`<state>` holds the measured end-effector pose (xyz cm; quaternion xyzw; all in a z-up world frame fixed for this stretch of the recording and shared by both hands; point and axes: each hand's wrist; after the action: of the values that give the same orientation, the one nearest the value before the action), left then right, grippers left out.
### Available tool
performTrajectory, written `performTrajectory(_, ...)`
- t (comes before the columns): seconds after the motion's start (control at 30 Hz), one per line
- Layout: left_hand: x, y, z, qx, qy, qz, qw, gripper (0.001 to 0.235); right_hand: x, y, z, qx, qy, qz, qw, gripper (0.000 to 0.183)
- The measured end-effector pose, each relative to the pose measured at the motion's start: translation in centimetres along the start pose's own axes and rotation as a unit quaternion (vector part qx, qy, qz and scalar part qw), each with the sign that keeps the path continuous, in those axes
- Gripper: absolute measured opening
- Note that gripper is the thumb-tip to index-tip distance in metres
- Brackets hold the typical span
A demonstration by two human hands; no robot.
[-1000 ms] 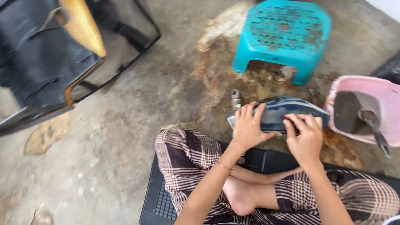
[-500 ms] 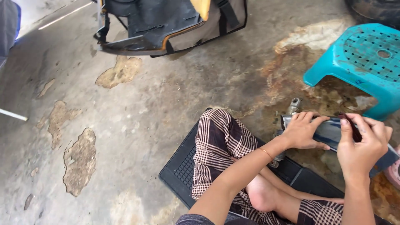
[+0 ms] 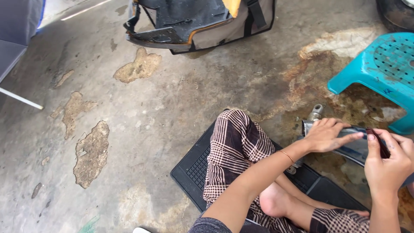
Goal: Wet sanding a plastic car body panel by hand to prepare the surface for finishing.
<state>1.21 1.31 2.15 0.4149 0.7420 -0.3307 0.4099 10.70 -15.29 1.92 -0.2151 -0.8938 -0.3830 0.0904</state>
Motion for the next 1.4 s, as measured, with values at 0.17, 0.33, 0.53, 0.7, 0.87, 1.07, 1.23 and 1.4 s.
performTrajectory(0.17,-0.7,-0.7,-0.4,-0.003,-0.003,0.010,1.000,0.109,-3.0,-1.5,-0.7,0.010,-0.097,-0.023,0.995,0.012)
performTrajectory(0.33,-0.3,-1.1,0.0,-0.031,0.045,0.058,0.997,0.106,-6.3,-3.9,-0.8,0.040,-0.154,0.011,0.987,0.015)
performTrajectory(0.53,3.2,-0.4,1.4,-0.058,0.094,0.162,0.981,0.113,-8.5,-3.9,-1.3,0.036,-0.165,0.099,0.981,0.015)
performTrajectory(0.7,5.2,-0.3,1.9,-0.028,0.150,0.151,0.977,0.127,-6.1,-3.0,-1.5,-0.008,-0.129,0.130,0.983,0.017)
performTrajectory(0.87,3.1,-1.1,1.9,-0.055,0.188,0.176,0.965,0.123,-2.0,-5.4,-0.9,0.000,-0.191,0.006,0.981,0.011)
performTrajectory(1.07,1.8,-2.1,1.1,-0.072,0.192,0.202,0.958,0.109,-7.5,-6.9,-0.6,-0.026,-0.268,0.021,0.963,0.005)
performTrajectory(1.23,1.9,-2.2,1.7,-0.085,0.197,0.210,0.954,0.106,-4.6,-7.3,-2.3,0.038,-0.282,-0.009,0.959,0.008)
performTrajectory(1.4,2.5,-1.7,1.9,-0.106,0.201,0.212,0.950,0.106,-5.3,-7.2,-0.6,-0.029,-0.307,0.066,0.949,0.007)
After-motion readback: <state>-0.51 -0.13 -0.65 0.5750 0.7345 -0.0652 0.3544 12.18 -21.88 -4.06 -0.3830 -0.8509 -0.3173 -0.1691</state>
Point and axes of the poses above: each hand's wrist, its own y-axis towards the middle knuckle, its own z-axis out of the palm, x = y × z, and after that the axes turned 13 degrees about -y, right-handed
